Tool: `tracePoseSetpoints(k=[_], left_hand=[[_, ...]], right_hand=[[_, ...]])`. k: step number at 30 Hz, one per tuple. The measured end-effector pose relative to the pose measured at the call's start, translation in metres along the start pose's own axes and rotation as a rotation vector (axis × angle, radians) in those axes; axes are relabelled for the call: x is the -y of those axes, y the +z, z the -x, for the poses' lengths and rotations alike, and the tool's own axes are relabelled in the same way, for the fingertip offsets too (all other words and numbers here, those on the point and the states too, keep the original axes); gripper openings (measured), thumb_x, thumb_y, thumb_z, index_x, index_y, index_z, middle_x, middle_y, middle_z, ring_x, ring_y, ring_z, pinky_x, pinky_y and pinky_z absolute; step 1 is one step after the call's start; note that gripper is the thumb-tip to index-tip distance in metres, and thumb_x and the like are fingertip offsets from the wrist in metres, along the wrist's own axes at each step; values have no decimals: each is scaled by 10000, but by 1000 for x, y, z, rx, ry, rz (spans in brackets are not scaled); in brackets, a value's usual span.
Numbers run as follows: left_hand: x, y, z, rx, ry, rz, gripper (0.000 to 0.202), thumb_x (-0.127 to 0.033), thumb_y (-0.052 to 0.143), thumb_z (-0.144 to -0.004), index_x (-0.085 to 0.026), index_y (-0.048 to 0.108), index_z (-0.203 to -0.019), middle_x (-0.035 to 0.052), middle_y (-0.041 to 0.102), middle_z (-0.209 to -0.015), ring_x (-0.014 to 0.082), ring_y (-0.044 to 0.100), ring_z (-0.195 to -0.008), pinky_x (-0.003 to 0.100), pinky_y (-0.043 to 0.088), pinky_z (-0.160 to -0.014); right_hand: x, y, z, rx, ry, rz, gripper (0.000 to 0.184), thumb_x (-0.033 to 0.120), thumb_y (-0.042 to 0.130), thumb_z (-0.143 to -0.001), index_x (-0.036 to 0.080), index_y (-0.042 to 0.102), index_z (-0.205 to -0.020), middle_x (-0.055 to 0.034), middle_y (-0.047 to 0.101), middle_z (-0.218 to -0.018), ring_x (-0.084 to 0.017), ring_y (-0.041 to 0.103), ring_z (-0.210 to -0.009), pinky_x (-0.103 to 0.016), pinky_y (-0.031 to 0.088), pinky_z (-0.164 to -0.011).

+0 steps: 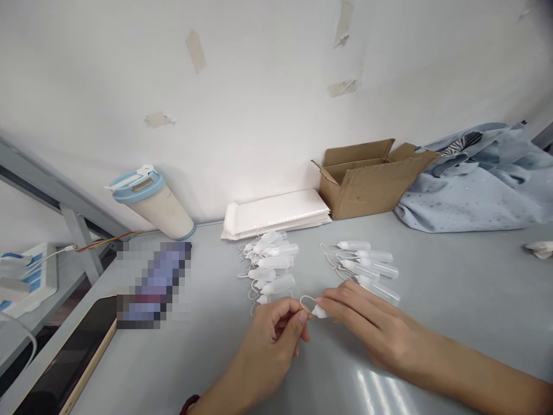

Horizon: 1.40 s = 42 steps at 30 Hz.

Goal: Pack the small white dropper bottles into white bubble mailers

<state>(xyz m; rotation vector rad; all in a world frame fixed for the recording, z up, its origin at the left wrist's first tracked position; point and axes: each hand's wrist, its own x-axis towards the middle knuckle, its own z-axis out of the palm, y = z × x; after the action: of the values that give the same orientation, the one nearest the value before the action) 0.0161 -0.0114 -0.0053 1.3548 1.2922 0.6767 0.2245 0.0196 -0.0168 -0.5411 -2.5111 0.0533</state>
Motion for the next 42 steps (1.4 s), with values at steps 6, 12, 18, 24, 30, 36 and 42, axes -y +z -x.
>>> tracePoseSetpoints(k=[6, 12, 18, 24, 30, 36, 42], left_hand=[[0, -7, -4, 8, 30, 71, 312, -392, 470, -883, -176, 574, -683, -14, 538, -612, 102, 456, -518, 216, 358, -518], [2, -7, -4, -25, 19, 115, 241, -361, 506, -856, -177, 582, -721, -19, 558, -626, 93, 452, -506, 211, 358, -510], [0, -3, -2, 6, -2, 114, 259, -381, 498, -847, -173, 549, -702, -24, 522, -625, 93, 433, -518, 215, 334, -516], [2, -1, 0, 50, -4, 137, 256, -349, 500, -857, -174, 540, -675, -28, 514, -625, 92, 430, -530, 213, 335, -528], [5, -4, -3, 68, -6, 185, 262, -346, 510, -862, -158, 581, -695, -22, 538, -629, 86, 436, -521, 213, 338, -528], [1, -13, -7, 3, -52, 265, 282, -379, 531, -851, -138, 642, -752, -17, 548, -613, 79, 439, -502, 212, 332, -513], [-2, -12, -5, 0, -40, 174, 223, -361, 584, -826, -148, 645, -802, -31, 538, -616, 85, 453, -529, 209, 360, -531]], right_hand=[[-2, -2, -2, -26, 42, -54, 408, 23, 355, -912, 119, 474, -1290, -153, 634, -1043, -200, 611, -907, -331, 544, -757], [-2, -5, -7, -40, 29, -27, 345, 47, 405, -923, 100, 487, -1253, -155, 634, -1025, -196, 604, -882, -324, 546, -735], [1, -6, -9, -98, -26, 13, 317, 8, 344, -917, 79, 525, -1167, -143, 677, -962, -205, 631, -851, -327, 558, -717], [3, -6, -8, -124, -56, 36, 345, 0, 333, -907, 94, 540, -1167, -127, 702, -960, -218, 654, -916, -342, 561, -772], [1, -4, -8, -125, -57, 26, 313, 14, 374, -911, 78, 535, -1172, -141, 696, -964, -218, 652, -916, -342, 561, -763], [-4, -6, -10, -164, -13, 11, 335, 10, 418, -894, 126, 529, -1187, -107, 699, -965, -186, 652, -843, -317, 548, -686], [-4, -4, -10, -180, -19, 6, 295, 18, 454, -889, 113, 539, -1155, -108, 697, -957, -186, 639, -833, -320, 526, -667]])
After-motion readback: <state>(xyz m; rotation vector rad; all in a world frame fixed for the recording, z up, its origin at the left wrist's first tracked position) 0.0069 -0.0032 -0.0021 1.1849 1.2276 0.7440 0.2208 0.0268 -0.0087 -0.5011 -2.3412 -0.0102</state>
